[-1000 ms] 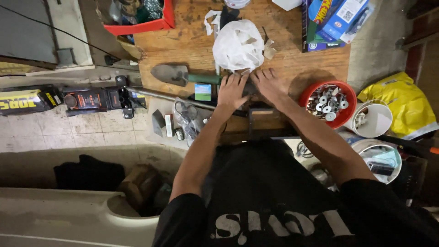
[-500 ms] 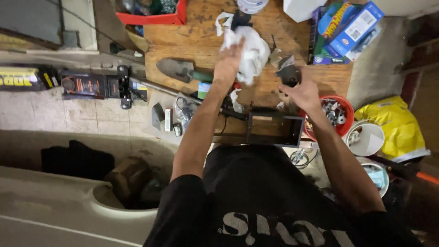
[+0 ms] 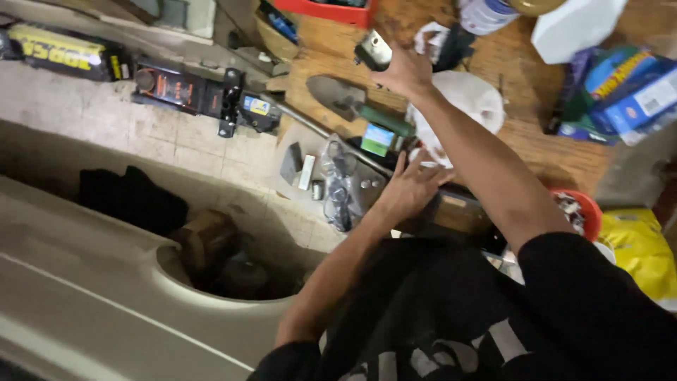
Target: The person organizes various items on a cluttered workbench in a workshop. They wipe a blue box with a cloth, hang a green tool on a wall hook, and sort small metal parts from a plastic bag into a red bucket.
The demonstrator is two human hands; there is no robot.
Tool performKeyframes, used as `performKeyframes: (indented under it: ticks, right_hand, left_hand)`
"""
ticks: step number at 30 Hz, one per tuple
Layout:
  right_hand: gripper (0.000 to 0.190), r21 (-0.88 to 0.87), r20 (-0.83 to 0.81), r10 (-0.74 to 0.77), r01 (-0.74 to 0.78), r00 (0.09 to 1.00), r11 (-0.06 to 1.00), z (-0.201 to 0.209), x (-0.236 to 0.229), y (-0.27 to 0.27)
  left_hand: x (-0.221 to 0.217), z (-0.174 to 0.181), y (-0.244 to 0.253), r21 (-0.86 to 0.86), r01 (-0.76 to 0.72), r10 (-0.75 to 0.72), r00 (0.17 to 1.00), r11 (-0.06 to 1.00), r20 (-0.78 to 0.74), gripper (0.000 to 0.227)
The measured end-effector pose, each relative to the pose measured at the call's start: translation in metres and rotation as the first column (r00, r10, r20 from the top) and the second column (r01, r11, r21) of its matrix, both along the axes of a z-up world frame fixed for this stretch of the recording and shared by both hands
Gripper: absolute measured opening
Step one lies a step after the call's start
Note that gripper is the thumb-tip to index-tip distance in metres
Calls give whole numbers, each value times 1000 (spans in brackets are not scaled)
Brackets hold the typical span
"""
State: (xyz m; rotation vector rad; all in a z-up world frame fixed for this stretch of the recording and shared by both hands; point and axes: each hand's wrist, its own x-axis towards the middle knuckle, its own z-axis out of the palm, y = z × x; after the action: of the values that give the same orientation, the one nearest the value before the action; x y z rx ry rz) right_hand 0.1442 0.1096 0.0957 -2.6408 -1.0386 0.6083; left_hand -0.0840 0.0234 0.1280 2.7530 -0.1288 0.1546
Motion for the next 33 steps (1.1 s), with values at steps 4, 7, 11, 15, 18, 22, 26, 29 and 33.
performKeyframes:
  ticks: [4, 7, 11, 15, 18, 22, 26, 29, 33]
  right_hand:
    - [93, -57, 72, 21, -17, 997, 998, -57, -4, 16]
    - [83, 9, 97, -37, 36, 995, 999, -50, -13, -2]
    - [37, 316, 179, 92, -146, 980, 937, -26, -33, -40]
    - [41, -42, -6, 164, -164, 986, 986, -68, -49, -82]
    - [62, -236, -65, 252, -260, 966, 936, -111, -49, -94]
    - [68, -287, -88, 243, -258, 966, 923, -134, -41, -99]
    - [54, -88, -95, 247, -256, 964, 963, -131, -36, -108]
    - [53, -81, -161, 247, -262, 955, 962, -82, -30, -108]
    - [60, 5, -250, 176, -180, 952, 984, -49, -26, -115]
  left_hand:
    - [-17, 12, 45, -172, -107, 115, 993, 979, 37, 23]
    - [-11, -5, 84, -255, -202, 225, 972, 946, 62, 17]
    - [4, -5, 132, -116, -382, 371, 922, 917, -107, 24]
    - [5, -63, 179, -160, -538, 512, 840, 827, -178, 24]
    - [-3, -17, 185, -181, -579, 522, 805, 795, -283, 25]
    - [-18, -14, 178, -208, -610, 542, 784, 765, -304, 25]
    - [-39, -11, 175, -292, -608, 535, 791, 738, -297, 27]
    - [-48, -8, 181, -357, -626, 550, 780, 694, -299, 28]
    - [-51, -22, 189, -409, -636, 571, 770, 654, -284, 27]
